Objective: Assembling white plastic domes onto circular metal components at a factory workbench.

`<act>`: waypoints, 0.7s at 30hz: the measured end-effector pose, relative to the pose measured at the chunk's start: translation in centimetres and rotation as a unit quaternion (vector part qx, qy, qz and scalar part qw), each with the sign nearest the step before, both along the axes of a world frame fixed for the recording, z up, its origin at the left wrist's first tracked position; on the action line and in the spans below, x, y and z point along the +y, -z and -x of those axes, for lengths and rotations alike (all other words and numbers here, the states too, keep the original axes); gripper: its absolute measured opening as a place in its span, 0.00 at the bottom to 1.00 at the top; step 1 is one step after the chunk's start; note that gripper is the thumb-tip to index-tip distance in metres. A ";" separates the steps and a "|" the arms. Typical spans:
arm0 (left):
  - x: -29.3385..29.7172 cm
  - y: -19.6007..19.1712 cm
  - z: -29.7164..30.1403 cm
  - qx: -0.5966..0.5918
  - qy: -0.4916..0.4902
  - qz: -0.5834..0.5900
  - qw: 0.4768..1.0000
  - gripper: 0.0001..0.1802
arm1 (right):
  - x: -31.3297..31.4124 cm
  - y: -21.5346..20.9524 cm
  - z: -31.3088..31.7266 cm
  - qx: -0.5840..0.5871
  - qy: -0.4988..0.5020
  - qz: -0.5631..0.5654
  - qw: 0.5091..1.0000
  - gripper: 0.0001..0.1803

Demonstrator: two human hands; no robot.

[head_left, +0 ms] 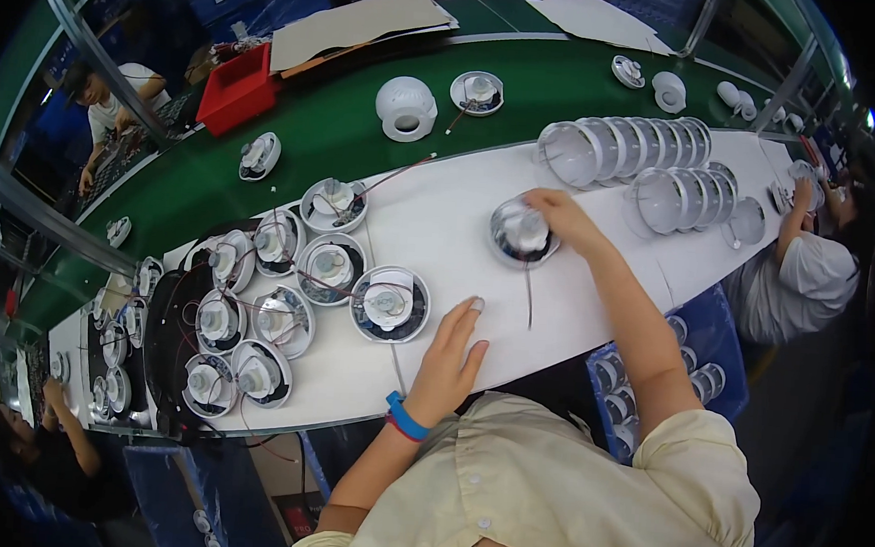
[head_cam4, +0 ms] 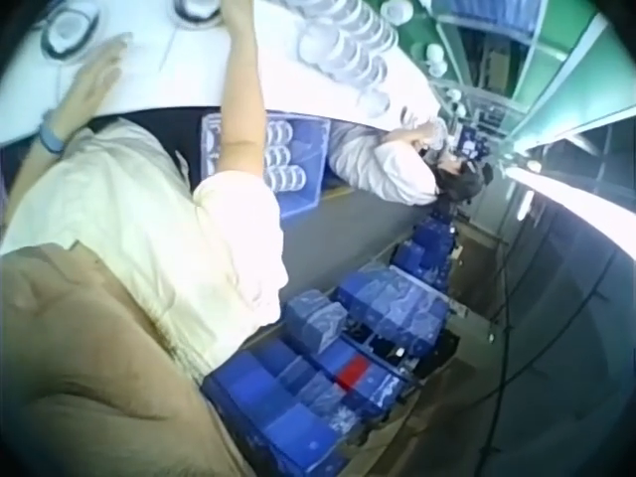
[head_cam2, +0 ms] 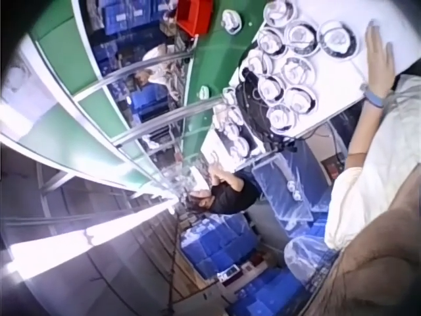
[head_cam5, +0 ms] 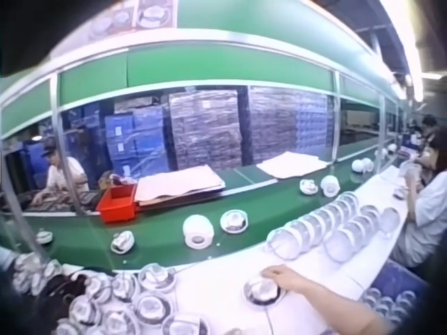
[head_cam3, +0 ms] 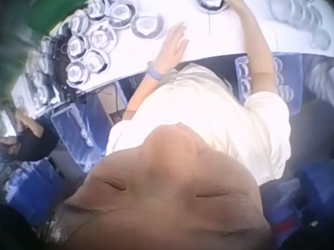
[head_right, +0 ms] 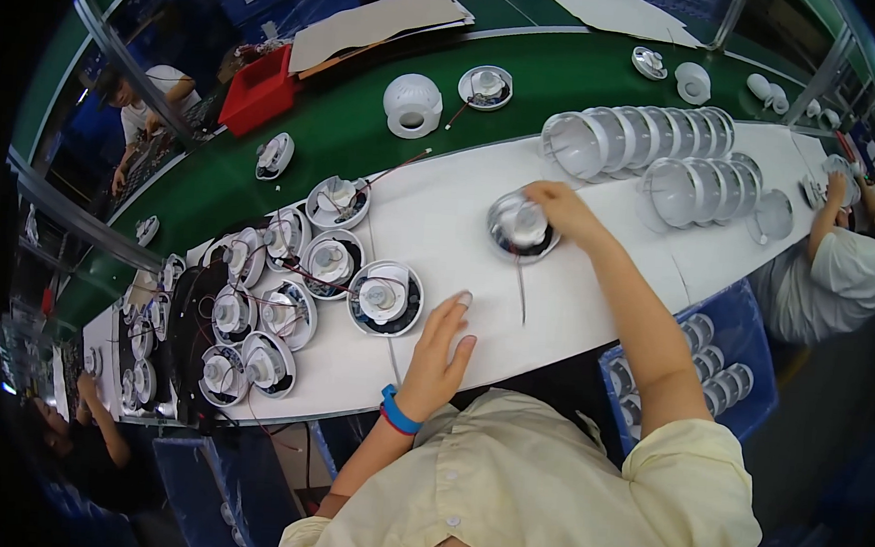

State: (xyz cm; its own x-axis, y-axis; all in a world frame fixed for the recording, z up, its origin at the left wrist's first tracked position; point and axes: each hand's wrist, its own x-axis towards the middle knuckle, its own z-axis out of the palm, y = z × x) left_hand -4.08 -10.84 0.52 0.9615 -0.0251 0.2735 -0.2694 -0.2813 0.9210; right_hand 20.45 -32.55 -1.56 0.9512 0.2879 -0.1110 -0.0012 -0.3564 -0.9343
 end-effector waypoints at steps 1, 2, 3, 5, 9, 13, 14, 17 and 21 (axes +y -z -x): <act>-0.5 -0.5 -0.5 0.001 0.000 0.000 1.000 0.21 | 1.7 -1.5 1.6 0.029 -0.058 -0.004 0.998 0.17; -1.0 -1.0 -1.1 -0.128 0.057 -0.123 0.983 0.20 | 2.7 -2.1 2.2 0.003 -0.153 0.022 0.988 0.17; -1.7 -1.3 -1.6 -0.253 0.112 -0.239 0.931 0.19 | 3.8 -2.2 2.8 0.025 -0.218 0.008 0.976 0.16; -4.2 -1.4 -1.9 -0.289 0.119 -0.291 0.904 0.18 | 6.6 -3.4 3.9 0.018 -0.325 0.016 0.945 0.16; -5.8 -0.7 -1.9 -0.283 0.155 -0.412 0.852 0.17 | 5.8 -6.7 2.0 -0.286 -0.184 0.155 0.928 0.18; -5.9 -1.1 -1.8 -0.296 0.190 -0.458 0.816 0.17 | 0.4 -8.9 -3.1 -0.552 0.164 0.298 0.761 0.24; -6.1 -1.3 -2.1 -0.298 0.197 -0.455 0.816 0.17 | -2.0 -7.2 -4.4 -0.571 0.140 0.385 0.711 0.27; -6.0 -1.6 -3.0 -0.306 0.269 -0.458 0.790 0.14 | -3.3 -5.6 -3.4 -0.567 0.083 0.395 0.718 0.31; -4.8 -3.3 -4.1 -0.344 0.232 -0.340 0.844 0.12 | -2.9 -6.8 5.8 -0.492 0.026 0.303 0.816 0.31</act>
